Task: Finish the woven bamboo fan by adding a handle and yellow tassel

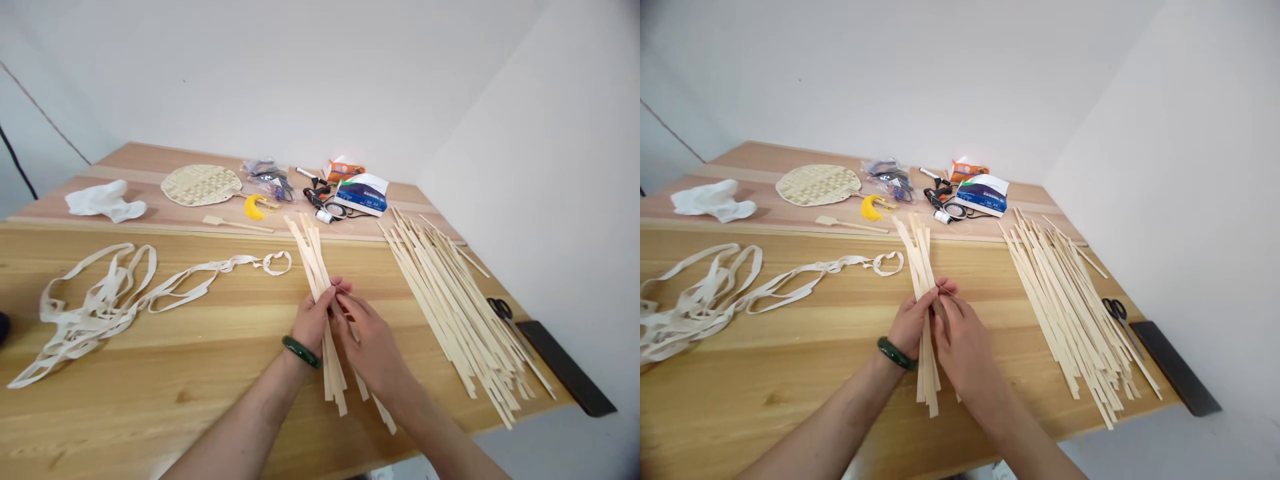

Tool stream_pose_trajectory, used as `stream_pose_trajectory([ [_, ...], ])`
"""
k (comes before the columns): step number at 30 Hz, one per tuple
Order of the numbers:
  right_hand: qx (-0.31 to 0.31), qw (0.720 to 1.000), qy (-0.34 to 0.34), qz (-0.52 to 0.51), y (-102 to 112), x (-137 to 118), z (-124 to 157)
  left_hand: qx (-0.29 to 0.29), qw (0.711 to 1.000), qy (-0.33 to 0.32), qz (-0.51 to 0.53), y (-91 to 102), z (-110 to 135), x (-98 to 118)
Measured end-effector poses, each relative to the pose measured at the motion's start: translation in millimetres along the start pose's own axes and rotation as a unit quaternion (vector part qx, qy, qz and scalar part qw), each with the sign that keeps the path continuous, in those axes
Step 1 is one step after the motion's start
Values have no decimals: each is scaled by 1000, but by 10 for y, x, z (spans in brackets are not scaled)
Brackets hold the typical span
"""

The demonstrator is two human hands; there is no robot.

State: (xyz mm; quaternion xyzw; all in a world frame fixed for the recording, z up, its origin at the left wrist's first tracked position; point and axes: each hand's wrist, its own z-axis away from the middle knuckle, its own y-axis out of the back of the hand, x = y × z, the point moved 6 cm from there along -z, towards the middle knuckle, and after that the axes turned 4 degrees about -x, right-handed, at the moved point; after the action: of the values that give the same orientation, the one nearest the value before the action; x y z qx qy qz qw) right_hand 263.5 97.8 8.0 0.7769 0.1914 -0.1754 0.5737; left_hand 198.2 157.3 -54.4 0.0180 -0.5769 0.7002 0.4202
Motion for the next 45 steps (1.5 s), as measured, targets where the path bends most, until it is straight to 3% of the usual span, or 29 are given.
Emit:
stream_pose_trajectory([
  [3,73,992,8,102,258,-44,91,-4,1000,9,11,-21,4,-2],
  [7,186,961,35,204,517,-168,150,-19,1000,4,13,-47,13,-16],
  [10,200,944,30,260,507,-193,83,-41,999,-1,-1,-74,30,-15],
  [16,170,933,61,312,419,-137,-73,-73,997,9,-24,-134,63,2],
  [21,168,939,49,295,633,19,-96,-49,998,10,-25,-118,63,-2],
  [25,189,941,11,281,859,225,-165,-64,997,19,-34,-141,82,-23],
  [30,208,944,-34,254,1268,584,-360,-76,996,20,-41,-149,91,-47],
  [34,319,924,-126,166,1721,847,-300,-85,995,25,-38,-170,104,-77],
  [37,390,900,-186,52,1853,994,-158,-95,994,37,-37,-206,134,-102],
  [41,398,887,-235,-10,1877,1240,-160,-121,989,71,-35,-253,179,-133],
  [45,400,871,-266,-103,2043,1554,-340,-155,981,115,-37,-273,219,-162],
])
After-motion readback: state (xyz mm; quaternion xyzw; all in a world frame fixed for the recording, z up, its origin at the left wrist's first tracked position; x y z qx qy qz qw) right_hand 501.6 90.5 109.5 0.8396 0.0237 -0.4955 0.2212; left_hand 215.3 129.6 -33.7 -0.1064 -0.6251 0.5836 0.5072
